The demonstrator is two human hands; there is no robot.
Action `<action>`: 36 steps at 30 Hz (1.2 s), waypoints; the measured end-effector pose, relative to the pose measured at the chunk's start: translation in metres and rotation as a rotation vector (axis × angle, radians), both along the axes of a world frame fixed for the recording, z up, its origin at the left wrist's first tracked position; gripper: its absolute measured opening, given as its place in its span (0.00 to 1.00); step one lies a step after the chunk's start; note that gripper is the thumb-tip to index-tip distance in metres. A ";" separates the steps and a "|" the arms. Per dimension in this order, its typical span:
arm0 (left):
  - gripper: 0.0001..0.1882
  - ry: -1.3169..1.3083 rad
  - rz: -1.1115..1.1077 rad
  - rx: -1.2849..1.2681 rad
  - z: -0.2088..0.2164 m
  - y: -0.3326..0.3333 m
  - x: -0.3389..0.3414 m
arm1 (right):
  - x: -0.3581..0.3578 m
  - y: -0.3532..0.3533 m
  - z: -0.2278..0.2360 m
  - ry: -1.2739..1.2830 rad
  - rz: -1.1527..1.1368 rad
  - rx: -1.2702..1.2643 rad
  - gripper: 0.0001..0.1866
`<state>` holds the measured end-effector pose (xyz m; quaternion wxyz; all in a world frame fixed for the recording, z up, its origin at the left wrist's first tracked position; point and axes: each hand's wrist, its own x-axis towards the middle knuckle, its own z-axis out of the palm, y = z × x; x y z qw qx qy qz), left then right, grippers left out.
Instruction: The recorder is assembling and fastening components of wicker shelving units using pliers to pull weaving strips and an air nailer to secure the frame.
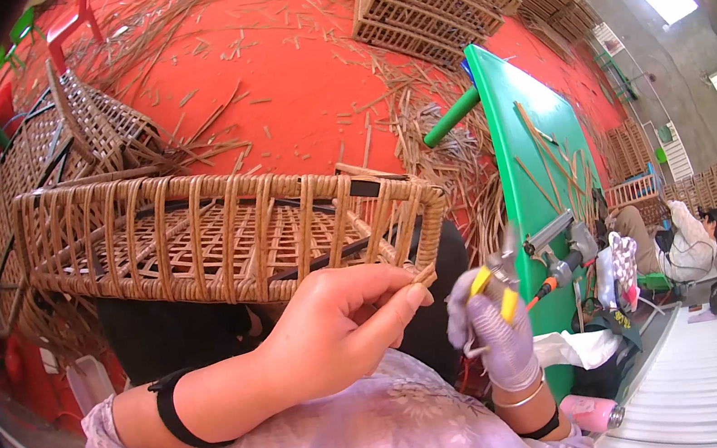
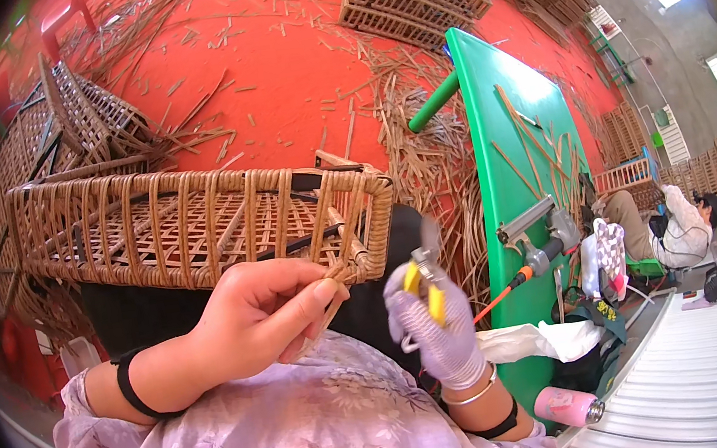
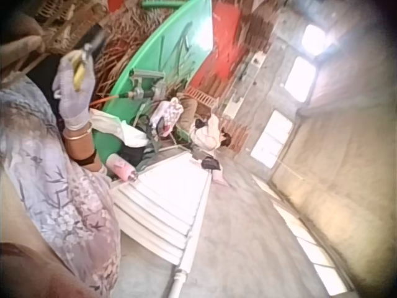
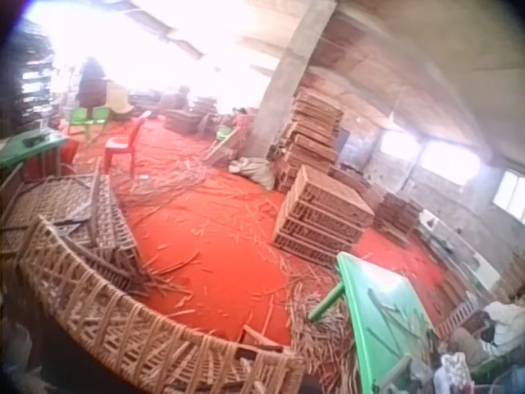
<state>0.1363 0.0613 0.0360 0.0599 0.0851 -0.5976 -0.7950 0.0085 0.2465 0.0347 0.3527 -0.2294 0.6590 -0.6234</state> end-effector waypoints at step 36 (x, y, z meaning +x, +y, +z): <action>0.11 0.358 0.102 -0.530 -0.005 0.016 -0.001 | 0.014 0.012 -0.007 0.204 0.327 0.068 0.25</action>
